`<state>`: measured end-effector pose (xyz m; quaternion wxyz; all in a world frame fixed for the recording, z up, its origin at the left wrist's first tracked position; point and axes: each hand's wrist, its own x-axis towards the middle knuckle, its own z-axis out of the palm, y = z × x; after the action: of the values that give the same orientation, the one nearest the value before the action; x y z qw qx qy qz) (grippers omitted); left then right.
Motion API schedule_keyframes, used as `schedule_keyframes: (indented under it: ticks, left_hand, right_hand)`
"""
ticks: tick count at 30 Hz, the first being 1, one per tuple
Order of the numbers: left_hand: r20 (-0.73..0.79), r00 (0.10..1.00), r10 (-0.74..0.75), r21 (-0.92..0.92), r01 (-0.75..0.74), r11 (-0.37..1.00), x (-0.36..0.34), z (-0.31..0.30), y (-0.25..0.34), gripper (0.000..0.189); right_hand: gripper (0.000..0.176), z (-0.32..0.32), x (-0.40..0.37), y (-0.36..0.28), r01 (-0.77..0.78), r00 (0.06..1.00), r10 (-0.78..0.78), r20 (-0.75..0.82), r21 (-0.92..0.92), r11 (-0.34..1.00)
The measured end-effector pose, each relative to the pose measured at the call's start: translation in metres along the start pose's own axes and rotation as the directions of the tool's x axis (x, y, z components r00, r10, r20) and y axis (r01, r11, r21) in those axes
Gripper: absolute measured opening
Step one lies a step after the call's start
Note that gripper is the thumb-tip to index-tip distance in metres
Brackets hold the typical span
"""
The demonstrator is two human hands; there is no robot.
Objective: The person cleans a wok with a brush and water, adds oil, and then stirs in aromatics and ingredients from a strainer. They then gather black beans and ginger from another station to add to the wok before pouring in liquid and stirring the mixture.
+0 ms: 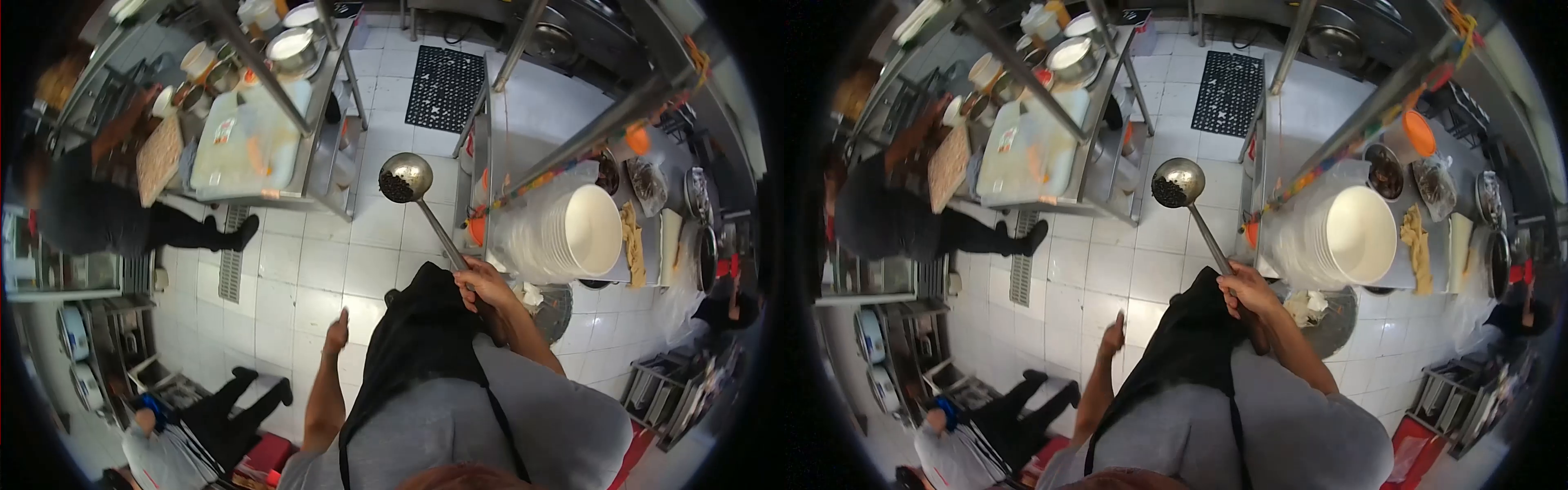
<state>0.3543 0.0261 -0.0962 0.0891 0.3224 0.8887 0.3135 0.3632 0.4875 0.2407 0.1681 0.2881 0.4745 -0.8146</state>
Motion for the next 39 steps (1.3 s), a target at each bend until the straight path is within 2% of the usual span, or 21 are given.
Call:
schedule_keyframes:
  ticks: [1,3,6,7,9,12,13,15,17,18,20,22,23,24,26,27,29,31,35,38,39]
  left_hand:
    - [0.171,0.969,-0.176,-0.071,0.191,0.979,0.074,-0.022,0.019,0.052]
    - [0.479,0.724,-0.496,-0.015,0.572,0.82,0.24,-0.085,0.079,0.066]
    - [0.482,0.787,-0.386,0.003,0.439,0.899,0.374,-0.095,0.103,0.087]
    - [0.446,0.836,-0.319,-0.018,0.365,0.931,0.407,-0.085,0.09,0.083]
    - [0.446,0.826,-0.343,0.036,0.367,0.93,0.463,-0.073,0.069,0.08]
    - [0.541,0.739,-0.402,0.174,0.37,0.913,0.501,-0.063,0.04,0.077]
    - [0.573,0.698,-0.43,0.221,0.373,0.901,0.506,-0.063,0.029,0.078]
    - [0.568,0.763,-0.309,0.179,0.252,0.951,0.502,-0.022,-0.056,0.077]
    - [0.486,0.711,-0.509,0.291,0.417,0.861,0.515,-0.037,-0.066,0.076]
    - [0.561,0.548,-0.62,0.328,0.541,0.775,0.537,-0.057,-0.048,0.072]
    - [0.556,0.49,-0.671,0.378,0.57,0.73,0.581,-0.054,-0.062,0.057]
    - [0.726,0.59,-0.354,0.354,0.121,0.927,0.651,-0.027,-0.098,0.049]
    - [0.804,0.563,-0.191,0.305,-0.115,0.945,0.67,-0.019,-0.114,0.045]
    - [0.736,0.591,-0.329,0.273,0.186,0.944,0.688,-0.023,-0.109,0.043]
    - [0.604,0.546,-0.58,0.066,0.691,0.719,0.782,-0.02,-0.074,0.04]
    - [0.633,0.658,-0.407,0.125,0.432,0.893,0.822,-0.015,-0.085,0.039]
    - [0.659,0.703,-0.268,0.181,0.197,0.964,0.885,-0.005,-0.08,0.039]
    - [0.634,0.669,-0.389,0.242,0.307,0.921,0.946,-0.029,-0.032,0.039]
    - [0.655,0.692,-0.304,0.111,0.31,0.944,1.053,-0.029,0.022,0.038]
    - [0.648,0.751,-0.125,-0.04,0.197,0.98,1.136,-0.013,0.039,0.035]
    - [0.644,0.747,-0.166,-0.017,0.231,0.973,1.154,-0.013,0.041,0.031]
  right_hand:
    - [0.011,0.003,0.005,-0.008,0.026,0.999,-0.025,-0.024,0.026,0.999]
    - [0.011,0.007,0.021,-0.022,0.045,0.997,-0.038,-0.07,0.097,0.994]
    - [0.017,0.004,0.051,-0.042,0.061,0.992,-0.043,-0.118,0.155,0.986]
    - [0.019,0.005,0.064,-0.052,0.056,0.989,-0.034,-0.147,0.15,0.987]
    - [0.028,-0.01,0.1,-0.068,0.045,0.992,-0.019,-0.122,0.209,0.977]
    - [0.027,-0.011,0.128,-0.107,0.075,0.994,-0.047,-0.1,0.305,0.95]
    - [0.037,-0.013,0.139,-0.115,0.092,0.992,-0.062,-0.107,0.3,0.949]
    - [0.044,-0.015,0.154,-0.132,0.098,0.988,-0.045,-0.147,0.371,0.924]
    - [0.055,-0.022,0.171,-0.144,0.098,0.987,-0.032,-0.16,0.422,0.901]
    - [0.054,-0.025,0.179,-0.152,0.108,0.985,-0.036,-0.167,0.447,0.888]
    - [0.051,-0.03,0.203,-0.171,0.124,0.984,-0.041,-0.174,0.495,0.86]
    - [0.046,-0.036,0.237,-0.206,0.147,0.97,-0.03,-0.241,0.485,0.862]
    - [0.042,-0.04,0.254,-0.22,0.153,0.961,-0.021,-0.277,0.465,0.872]
    - [0.039,-0.04,0.268,-0.232,0.152,0.948,-0.005,-0.318,0.442,0.884]
    - [0.024,-0.049,0.309,-0.264,0.225,0.925,-0.025,-0.379,0.494,0.84]
    - [0.022,-0.045,0.321,-0.29,0.259,0.914,-0.035,-0.404,0.513,0.818]
    - [0.026,-0.059,0.346,-0.315,0.277,0.925,-0.076,-0.373,0.521,0.807]
    - [0.025,-0.076,0.366,-0.342,0.335,0.916,-0.137,-0.377,0.53,0.779]
    - [0.018,-0.089,0.401,-0.413,0.469,0.832,-0.192,-0.521,0.474,0.746]
    - [0.013,-0.131,0.439,-0.473,0.533,0.773,-0.203,-0.601,0.443,0.721]
    - [0.019,-0.146,0.451,-0.483,0.555,0.755,-0.205,-0.622,0.44,0.706]
